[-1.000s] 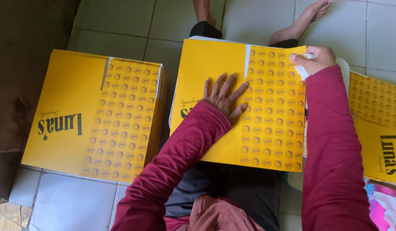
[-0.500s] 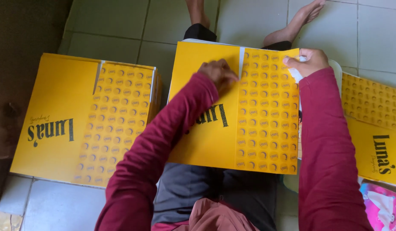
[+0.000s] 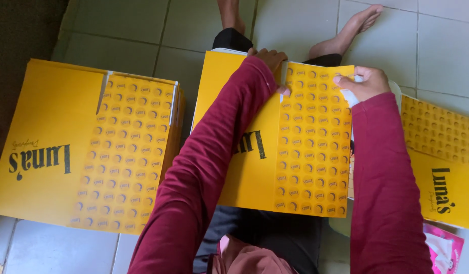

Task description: Applying adhesive to the edges of yellow cardboard boxes using a small applicator stick

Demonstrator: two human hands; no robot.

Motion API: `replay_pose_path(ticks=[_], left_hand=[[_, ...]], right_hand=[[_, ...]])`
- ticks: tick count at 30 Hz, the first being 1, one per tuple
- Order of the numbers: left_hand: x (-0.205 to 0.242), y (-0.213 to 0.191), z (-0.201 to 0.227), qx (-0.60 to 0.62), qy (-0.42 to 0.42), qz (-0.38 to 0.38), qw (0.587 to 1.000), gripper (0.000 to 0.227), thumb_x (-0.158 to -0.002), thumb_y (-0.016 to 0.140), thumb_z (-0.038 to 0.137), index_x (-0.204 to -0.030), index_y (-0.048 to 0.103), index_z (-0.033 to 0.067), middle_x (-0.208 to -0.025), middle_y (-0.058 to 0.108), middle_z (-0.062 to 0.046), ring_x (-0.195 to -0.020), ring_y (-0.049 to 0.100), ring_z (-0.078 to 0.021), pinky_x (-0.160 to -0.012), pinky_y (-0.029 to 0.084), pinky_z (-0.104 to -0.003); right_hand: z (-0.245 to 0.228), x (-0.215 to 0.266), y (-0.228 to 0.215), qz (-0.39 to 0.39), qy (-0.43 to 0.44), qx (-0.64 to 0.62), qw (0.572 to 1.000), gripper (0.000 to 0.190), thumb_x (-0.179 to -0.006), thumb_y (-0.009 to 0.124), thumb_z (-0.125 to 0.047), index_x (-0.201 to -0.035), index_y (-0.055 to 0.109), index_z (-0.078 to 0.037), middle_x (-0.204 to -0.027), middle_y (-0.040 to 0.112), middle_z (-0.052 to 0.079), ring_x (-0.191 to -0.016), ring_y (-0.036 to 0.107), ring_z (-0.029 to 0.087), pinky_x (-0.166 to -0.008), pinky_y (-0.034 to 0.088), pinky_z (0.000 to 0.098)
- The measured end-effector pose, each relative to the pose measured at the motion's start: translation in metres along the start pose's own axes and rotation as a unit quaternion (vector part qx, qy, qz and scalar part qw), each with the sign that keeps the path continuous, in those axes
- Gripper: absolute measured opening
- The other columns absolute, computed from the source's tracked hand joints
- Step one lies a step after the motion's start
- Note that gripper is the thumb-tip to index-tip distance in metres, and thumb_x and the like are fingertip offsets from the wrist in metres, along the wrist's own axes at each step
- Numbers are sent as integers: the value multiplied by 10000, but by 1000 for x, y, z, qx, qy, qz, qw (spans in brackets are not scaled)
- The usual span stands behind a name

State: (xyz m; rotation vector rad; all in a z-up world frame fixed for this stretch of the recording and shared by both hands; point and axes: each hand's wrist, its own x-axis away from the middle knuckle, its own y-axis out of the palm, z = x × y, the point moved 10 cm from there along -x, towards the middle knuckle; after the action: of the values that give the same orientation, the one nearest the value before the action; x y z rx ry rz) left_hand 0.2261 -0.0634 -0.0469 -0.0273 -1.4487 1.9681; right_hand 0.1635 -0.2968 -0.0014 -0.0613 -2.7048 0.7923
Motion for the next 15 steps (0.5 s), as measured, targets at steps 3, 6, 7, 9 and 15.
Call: replay_pose_path(ticks=[3,6,7,9,15], left_hand=[[-7,5,-4,-8,14,23,1000,1143,-551,726,862,-1463,390,261,-1439,513,-10,-1313,453,-277,-1102,235,-543],[-11,7,-5,-3,19,29,999,1098,-538,732,854,-1410,428,259,-1370,546,-19,-1242,476,-279,-1057,250,-516],[-14,8,-6,-17,19,37,999,1109,-546,722,877,-1416,421,258,-1364,546,-26,-1234,478,-282,-1052,258,-520],[-14,9,-9,-28,15,45,998,1121,-553,713,899,-1422,414,257,-1358,546,-32,-1227,481,-284,-1047,265,-525],[-20,13,-9,-22,20,55,998,1193,-483,686,965,-1401,423,250,-1336,557,-33,-1216,486,-288,-1030,264,-535]], right_hand=[[6,1,-14,51,-9,60,997,374,-894,869,-287,-1133,647,-104,-911,686,18,-728,614,102,-564,468,290],[-1,20,-32,161,-36,92,982,431,-961,824,-311,-1269,579,-134,-1207,596,190,-942,650,268,-631,579,422],[-17,36,-44,260,-154,64,951,287,-986,818,-210,-1114,580,-113,-1070,609,127,-886,623,230,-672,537,393],[-31,72,-34,343,-273,35,898,234,-1011,807,-108,-959,580,-91,-934,626,66,-831,599,193,-713,498,362],[-36,158,123,30,-386,245,889,69,-1001,612,-10,-1045,656,-39,-1237,692,186,-1074,639,334,-802,595,432]])
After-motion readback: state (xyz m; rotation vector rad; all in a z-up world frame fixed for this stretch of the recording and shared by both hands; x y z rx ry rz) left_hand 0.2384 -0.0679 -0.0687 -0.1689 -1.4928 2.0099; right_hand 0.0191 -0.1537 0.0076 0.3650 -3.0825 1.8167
